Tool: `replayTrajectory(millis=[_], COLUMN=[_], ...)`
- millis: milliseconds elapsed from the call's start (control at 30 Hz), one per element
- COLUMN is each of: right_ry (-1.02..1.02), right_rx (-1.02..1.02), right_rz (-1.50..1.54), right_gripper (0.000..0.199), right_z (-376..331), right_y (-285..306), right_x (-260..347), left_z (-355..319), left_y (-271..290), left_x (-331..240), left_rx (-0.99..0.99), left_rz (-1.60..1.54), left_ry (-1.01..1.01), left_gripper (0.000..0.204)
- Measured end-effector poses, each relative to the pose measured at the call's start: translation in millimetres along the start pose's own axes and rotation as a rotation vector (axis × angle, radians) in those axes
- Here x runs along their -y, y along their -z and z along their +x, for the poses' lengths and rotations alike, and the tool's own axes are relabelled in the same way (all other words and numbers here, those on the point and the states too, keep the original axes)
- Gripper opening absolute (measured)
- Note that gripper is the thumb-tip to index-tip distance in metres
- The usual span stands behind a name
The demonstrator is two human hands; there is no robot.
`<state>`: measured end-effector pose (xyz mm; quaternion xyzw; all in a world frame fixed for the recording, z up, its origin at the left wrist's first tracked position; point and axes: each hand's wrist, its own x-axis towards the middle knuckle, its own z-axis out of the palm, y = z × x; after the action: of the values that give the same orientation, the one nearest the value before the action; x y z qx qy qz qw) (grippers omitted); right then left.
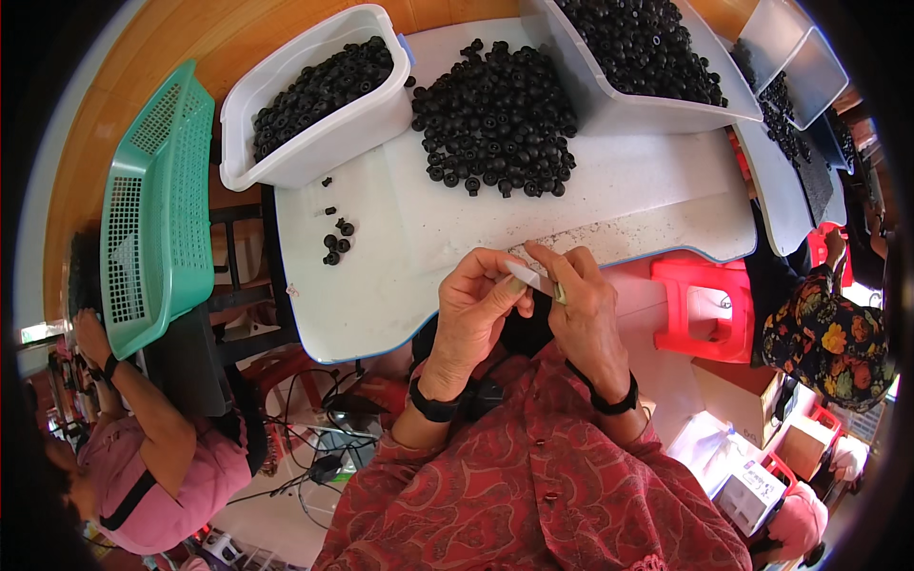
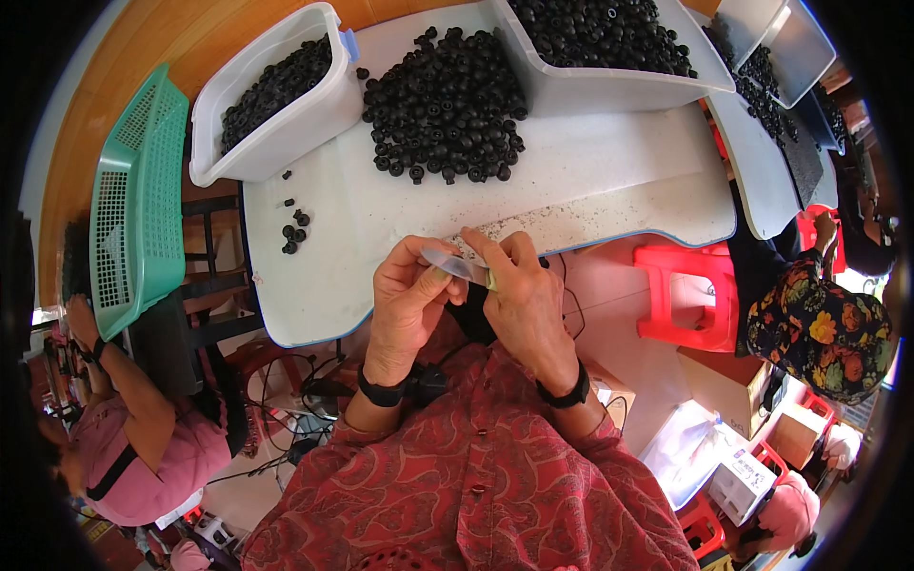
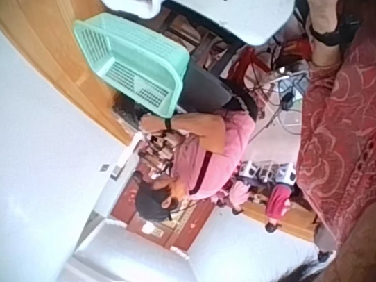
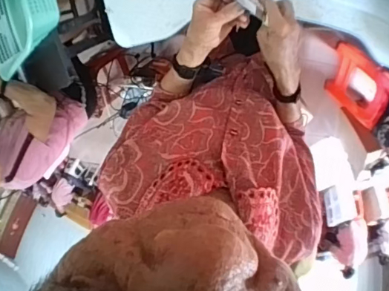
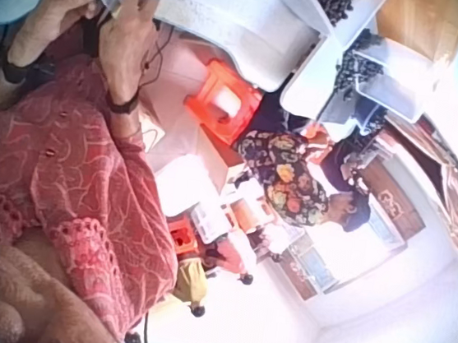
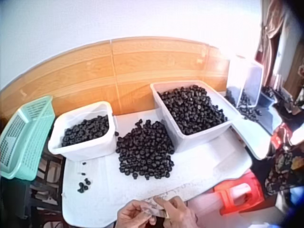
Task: Trimming excess flash from small molded black rubber or plastic parts using a knife.
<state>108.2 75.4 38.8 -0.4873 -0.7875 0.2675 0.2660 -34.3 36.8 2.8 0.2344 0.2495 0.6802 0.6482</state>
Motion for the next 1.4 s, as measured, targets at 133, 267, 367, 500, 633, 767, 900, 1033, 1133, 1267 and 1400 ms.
replayTrajectory(millis=[133, 267, 367, 500, 633, 767, 900, 1033, 1133, 1267, 1400], right_ry=[0.052, 0.048, 0.027, 0.000, -0.427, -0.171, -0.071, -0.042, -0.093, -0.110, -0.176], right_rx=[-0.004, 0.001, -0.003, -0.059, 0.244, 0.048, -0.081, -0.152, -0.179, -0.124, -0.089], right_rz=[-0.024, -0.064, -0.090, 0.135, 0.893, 0.908, 0.801, 0.716, 0.802, 0.818, 0.897], right_gripper=[0.051, 0.049, 0.046, 0.034, 0.026, 0.023, 0.019, 0.014, 0.010, 0.007, 0.007], right_z=[-3, -2, -1, 0, 0, -8, -8, -8, -5, -3, -6], right_y=[-1, 0, -2, -3, 21, -1, -9, -14, -16, -18, -17], right_x=[6, 5, -2, -18, 11, 6, 11, 12, 19, 21, 29], left_z=[-3, -5, -6, -2, -2, -3, -6, -7, -5, -5, -7], left_y=[-6, -6, -7, -7, 0, -1, -1, -5, -7, -8, -7], left_x=[-4, -6, -8, -6, -4, 0, 1, 0, 2, 0, -4], left_rx=[-0.048, -0.040, -0.020, -0.018, -0.117, -0.163, -0.195, -0.210, -0.252, -0.253, -0.248], left_rz=[0.067, 0.178, 0.233, 0.167, 0.074, 0.051, 0.030, 0.029, 0.030, 0.007, -0.035], left_ry=[-0.029, -0.075, -0.114, -0.069, -0.016, 0.019, 0.040, 0.011, -0.011, -0.026, -0.020], left_gripper=[0.017, 0.017, 0.015, 0.011, 0.011, 0.013, 0.014, 0.013, 0.012, 0.011, 0.010])
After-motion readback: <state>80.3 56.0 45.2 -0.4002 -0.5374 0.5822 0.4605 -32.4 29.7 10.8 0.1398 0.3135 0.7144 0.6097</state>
